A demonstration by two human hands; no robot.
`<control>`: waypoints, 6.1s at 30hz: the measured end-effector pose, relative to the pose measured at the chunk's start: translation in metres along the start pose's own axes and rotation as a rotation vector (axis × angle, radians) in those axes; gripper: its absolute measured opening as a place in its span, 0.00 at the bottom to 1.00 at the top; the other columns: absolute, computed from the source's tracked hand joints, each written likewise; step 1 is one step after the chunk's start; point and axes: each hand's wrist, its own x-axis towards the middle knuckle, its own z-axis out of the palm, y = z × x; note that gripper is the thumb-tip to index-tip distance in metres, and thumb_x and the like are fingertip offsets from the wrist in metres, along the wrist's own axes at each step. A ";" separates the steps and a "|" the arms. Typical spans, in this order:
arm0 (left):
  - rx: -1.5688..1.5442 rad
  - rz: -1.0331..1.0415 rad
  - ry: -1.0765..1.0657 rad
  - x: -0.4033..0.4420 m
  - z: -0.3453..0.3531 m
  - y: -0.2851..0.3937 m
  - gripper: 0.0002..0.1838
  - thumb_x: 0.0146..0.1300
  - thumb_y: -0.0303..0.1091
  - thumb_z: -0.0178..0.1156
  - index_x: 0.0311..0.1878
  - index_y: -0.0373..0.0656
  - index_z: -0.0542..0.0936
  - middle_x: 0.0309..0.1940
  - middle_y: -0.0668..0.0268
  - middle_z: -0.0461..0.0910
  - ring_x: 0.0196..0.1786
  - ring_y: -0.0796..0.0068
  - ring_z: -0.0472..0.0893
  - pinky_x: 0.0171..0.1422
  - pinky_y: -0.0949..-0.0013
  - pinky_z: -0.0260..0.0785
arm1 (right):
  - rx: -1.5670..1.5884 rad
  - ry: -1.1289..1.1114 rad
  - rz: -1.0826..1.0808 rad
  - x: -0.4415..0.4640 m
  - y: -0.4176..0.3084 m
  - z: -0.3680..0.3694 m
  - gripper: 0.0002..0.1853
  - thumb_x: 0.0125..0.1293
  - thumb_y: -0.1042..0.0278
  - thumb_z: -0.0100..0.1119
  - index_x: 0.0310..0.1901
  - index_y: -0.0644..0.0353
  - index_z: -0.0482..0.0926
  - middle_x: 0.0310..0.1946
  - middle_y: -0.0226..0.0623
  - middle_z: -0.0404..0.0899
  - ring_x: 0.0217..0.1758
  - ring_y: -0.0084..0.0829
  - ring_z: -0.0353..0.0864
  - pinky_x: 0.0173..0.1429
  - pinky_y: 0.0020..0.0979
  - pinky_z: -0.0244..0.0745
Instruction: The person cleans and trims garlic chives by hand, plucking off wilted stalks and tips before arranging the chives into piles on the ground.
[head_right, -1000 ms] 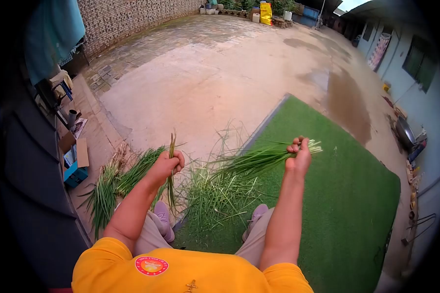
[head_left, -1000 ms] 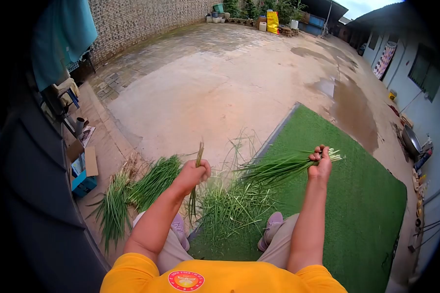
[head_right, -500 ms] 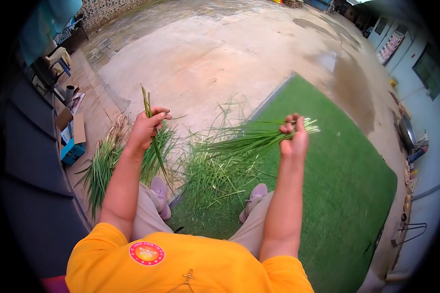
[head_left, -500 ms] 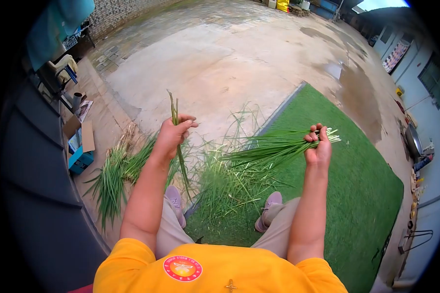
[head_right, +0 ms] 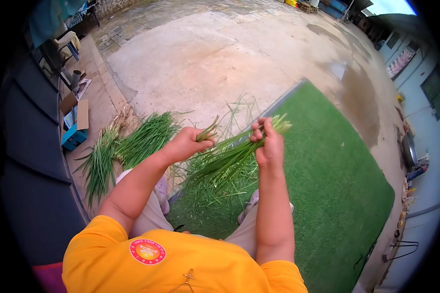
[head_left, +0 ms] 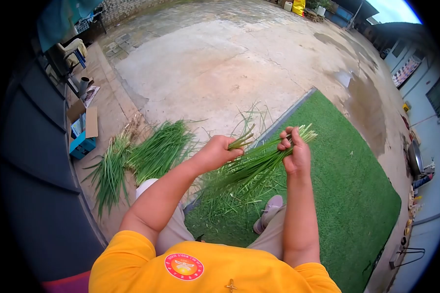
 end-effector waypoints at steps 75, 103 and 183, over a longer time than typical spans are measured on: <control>-0.756 -0.216 -0.040 0.000 0.009 -0.012 0.09 0.64 0.30 0.46 0.40 0.34 0.73 0.34 0.60 0.78 0.33 0.77 0.77 0.36 0.76 0.71 | -0.277 -0.134 0.152 -0.021 0.026 0.026 0.08 0.57 0.75 0.58 0.34 0.61 0.68 0.25 0.33 0.73 0.17 0.16 0.60 0.22 0.21 0.60; -0.463 -0.013 -0.296 0.005 0.023 0.005 0.04 0.53 0.27 0.60 0.31 0.39 0.77 0.22 0.71 0.75 0.24 0.83 0.71 0.29 0.80 0.63 | -0.320 -0.148 0.069 -0.023 -0.007 0.008 0.09 0.56 0.76 0.57 0.37 0.65 0.69 0.25 0.35 0.75 0.18 0.17 0.62 0.22 0.20 0.60; 0.016 0.180 0.308 -0.005 -0.012 -0.001 0.03 0.56 0.27 0.56 0.31 0.38 0.75 0.25 0.73 0.73 0.28 0.86 0.68 0.34 0.80 0.65 | -0.755 -0.501 0.348 -0.029 0.020 0.025 0.04 0.54 0.75 0.60 0.27 0.62 0.74 0.16 0.26 0.70 0.14 0.16 0.61 0.19 0.21 0.54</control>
